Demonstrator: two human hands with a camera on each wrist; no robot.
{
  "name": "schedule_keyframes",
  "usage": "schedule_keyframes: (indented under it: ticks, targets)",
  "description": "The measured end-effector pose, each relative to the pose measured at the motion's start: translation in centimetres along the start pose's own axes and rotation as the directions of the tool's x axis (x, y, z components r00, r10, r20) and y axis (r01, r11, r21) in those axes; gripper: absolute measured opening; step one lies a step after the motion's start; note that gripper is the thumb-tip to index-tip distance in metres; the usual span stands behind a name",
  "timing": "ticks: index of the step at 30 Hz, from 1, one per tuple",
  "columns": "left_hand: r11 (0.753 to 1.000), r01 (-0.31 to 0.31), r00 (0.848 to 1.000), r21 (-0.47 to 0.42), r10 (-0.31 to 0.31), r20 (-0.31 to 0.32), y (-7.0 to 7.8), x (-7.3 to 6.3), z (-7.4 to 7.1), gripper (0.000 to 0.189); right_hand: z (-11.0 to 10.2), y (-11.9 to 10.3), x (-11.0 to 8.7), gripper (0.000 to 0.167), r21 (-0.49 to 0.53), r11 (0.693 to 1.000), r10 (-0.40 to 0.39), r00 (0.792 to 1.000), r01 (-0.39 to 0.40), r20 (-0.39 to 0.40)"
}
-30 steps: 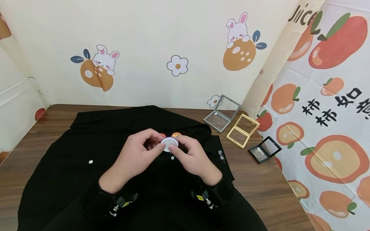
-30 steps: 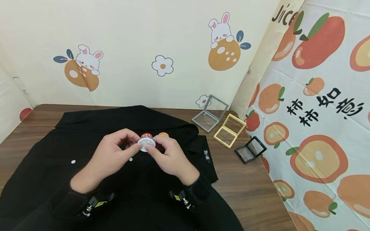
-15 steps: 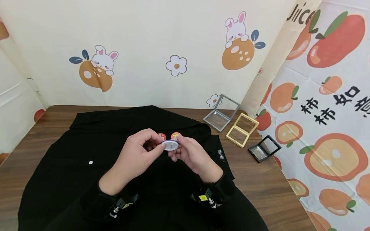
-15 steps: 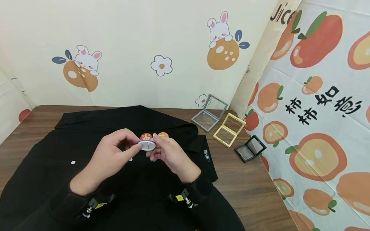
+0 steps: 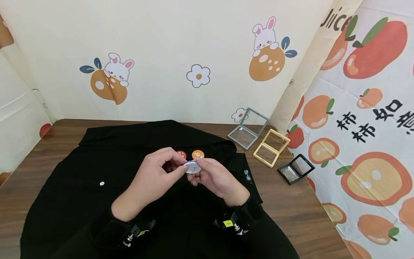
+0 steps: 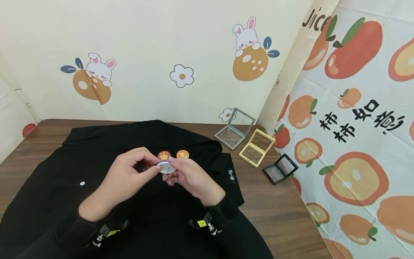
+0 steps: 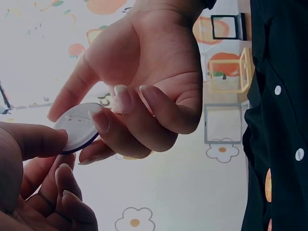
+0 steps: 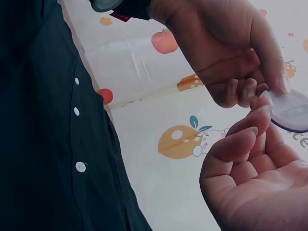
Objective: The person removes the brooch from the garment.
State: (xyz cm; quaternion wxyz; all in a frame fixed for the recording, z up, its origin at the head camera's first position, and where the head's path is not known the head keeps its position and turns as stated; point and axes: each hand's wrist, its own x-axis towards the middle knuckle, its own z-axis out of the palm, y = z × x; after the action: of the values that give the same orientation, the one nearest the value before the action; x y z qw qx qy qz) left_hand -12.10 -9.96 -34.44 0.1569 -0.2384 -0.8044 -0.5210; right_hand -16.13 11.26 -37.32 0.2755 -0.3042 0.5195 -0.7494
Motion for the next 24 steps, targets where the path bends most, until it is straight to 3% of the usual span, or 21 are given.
schedule_keyframes:
  ticks: [11, 18, 24]
  targets:
    - [1.000, 0.002, 1.000, -0.010, -0.002, 0.025, 0.0, -0.3, 0.2, 0.019, -0.8, 0.3, -0.3, 0.037, 0.033, 0.999, -0.004, 0.991, 0.000, 0.135]
    - [1.000, 0.018, 0.997, -0.021, -0.016, 0.075, 0.1, -0.4, 0.3, 0.020, -1.3, 0.1, -0.4, 0.034, 0.029, 0.999, 0.010, 0.970, -0.017, 0.243]
    - [0.999, 0.025, 0.990, -0.030, -0.021, 0.137, 0.3, -0.3, 0.2, 0.019, -1.5, -0.2, -0.4, 0.032, 0.025, 0.999, 0.038, 0.958, -0.047, 0.284]
